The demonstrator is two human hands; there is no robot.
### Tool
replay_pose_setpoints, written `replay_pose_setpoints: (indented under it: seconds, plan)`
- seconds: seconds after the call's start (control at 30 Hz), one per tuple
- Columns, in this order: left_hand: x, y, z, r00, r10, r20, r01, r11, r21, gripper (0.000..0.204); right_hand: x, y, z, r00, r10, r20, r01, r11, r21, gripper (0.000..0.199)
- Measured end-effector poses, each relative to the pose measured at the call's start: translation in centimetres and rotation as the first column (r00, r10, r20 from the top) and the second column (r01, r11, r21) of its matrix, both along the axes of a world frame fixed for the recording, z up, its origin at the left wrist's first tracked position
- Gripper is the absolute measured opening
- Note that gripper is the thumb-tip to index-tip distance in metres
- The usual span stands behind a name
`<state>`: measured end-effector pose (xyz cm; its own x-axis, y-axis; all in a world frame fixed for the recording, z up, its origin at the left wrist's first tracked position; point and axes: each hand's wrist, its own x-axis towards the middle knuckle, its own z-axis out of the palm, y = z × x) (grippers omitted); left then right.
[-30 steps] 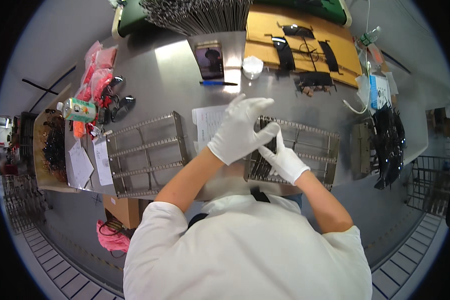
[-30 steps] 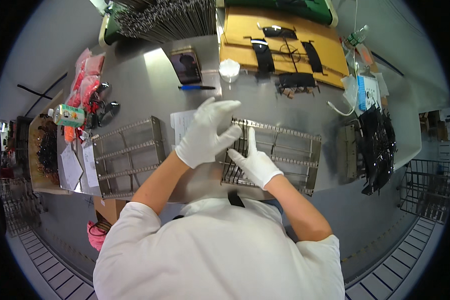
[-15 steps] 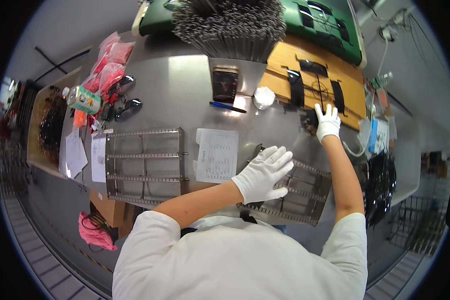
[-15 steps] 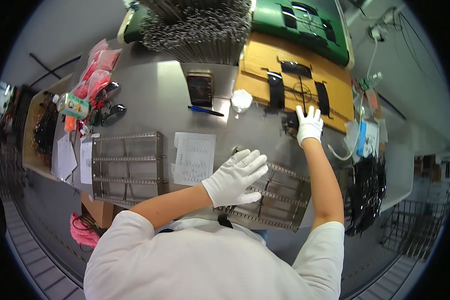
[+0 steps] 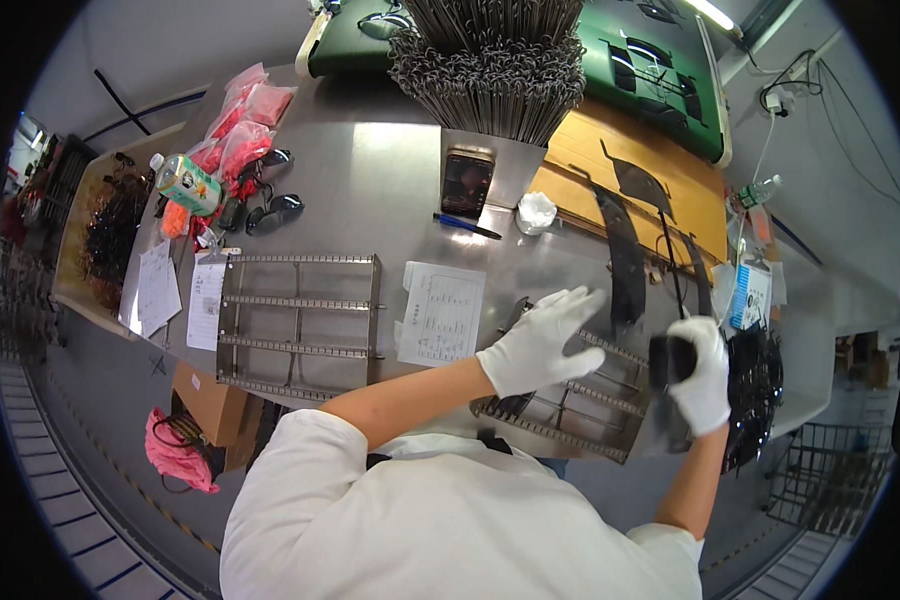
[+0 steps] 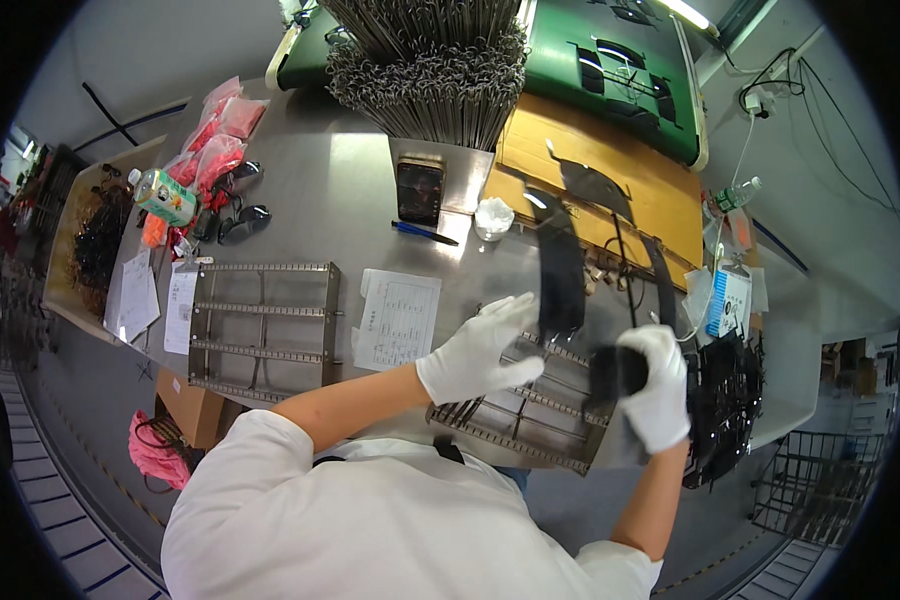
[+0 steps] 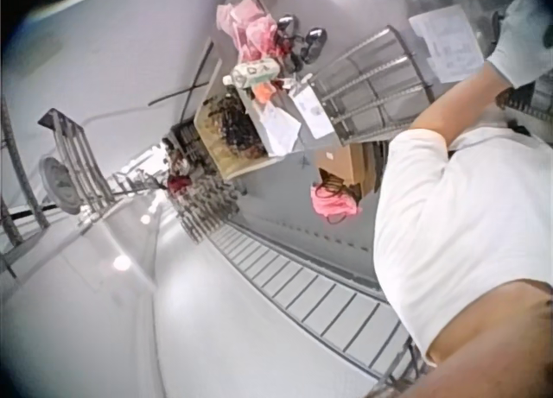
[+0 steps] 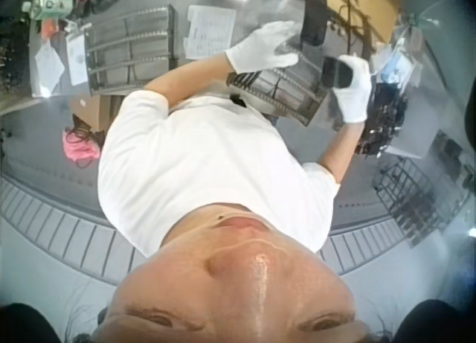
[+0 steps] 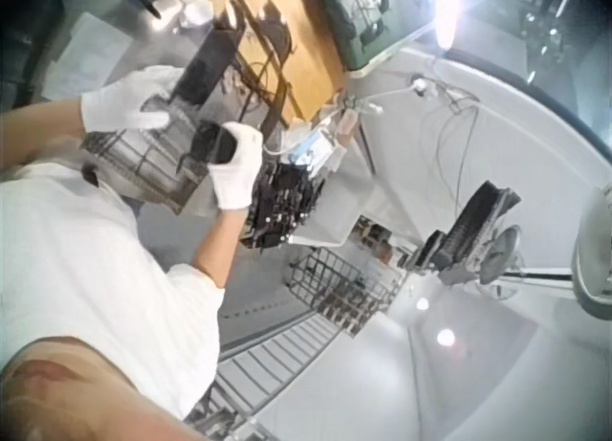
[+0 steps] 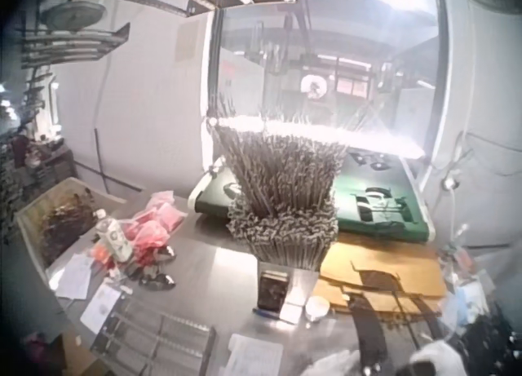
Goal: The person assembles sunglasses by inserting black plastic arms into a metal rack, then attaching the frame to the arms. The person repeats this process for multiple units, placing completed pairs on the table.
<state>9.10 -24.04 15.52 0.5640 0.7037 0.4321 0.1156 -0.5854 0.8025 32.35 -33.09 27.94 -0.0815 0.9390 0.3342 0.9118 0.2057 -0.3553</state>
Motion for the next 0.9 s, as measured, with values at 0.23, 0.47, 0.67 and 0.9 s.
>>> replay_pose_setpoints:
  seconds: [0.23,0.47,0.67,0.9]
  plan:
    - [2.5,0.7,5.8,0.528,0.02,0.849,0.73,0.501,-0.465,0.093,-6.3,-5.4,-1.0,0.992,-0.018,0.122,-0.001,0.988,0.151,0.051]
    - [4.3,-2.7,11.0,0.935,-0.257,0.243,0.174,0.933,0.315,0.071,-4.5,-5.4,-12.0,0.265,-0.458,-0.848,0.106,0.888,-0.447,0.06]
    - [-1.9,1.1,10.9,0.815,-0.351,0.462,0.536,0.758,-0.371,0.061,-8.2,-3.0,-7.8,0.781,-0.255,-0.57,-0.004,0.911,-0.413,0.056]
    - [-14.0,4.1,10.9,0.344,0.003,0.939,0.769,0.573,-0.283,0.054,-8.7,-5.2,-14.3,0.155,-0.464,-0.872,-0.148,0.862,-0.485,0.058]
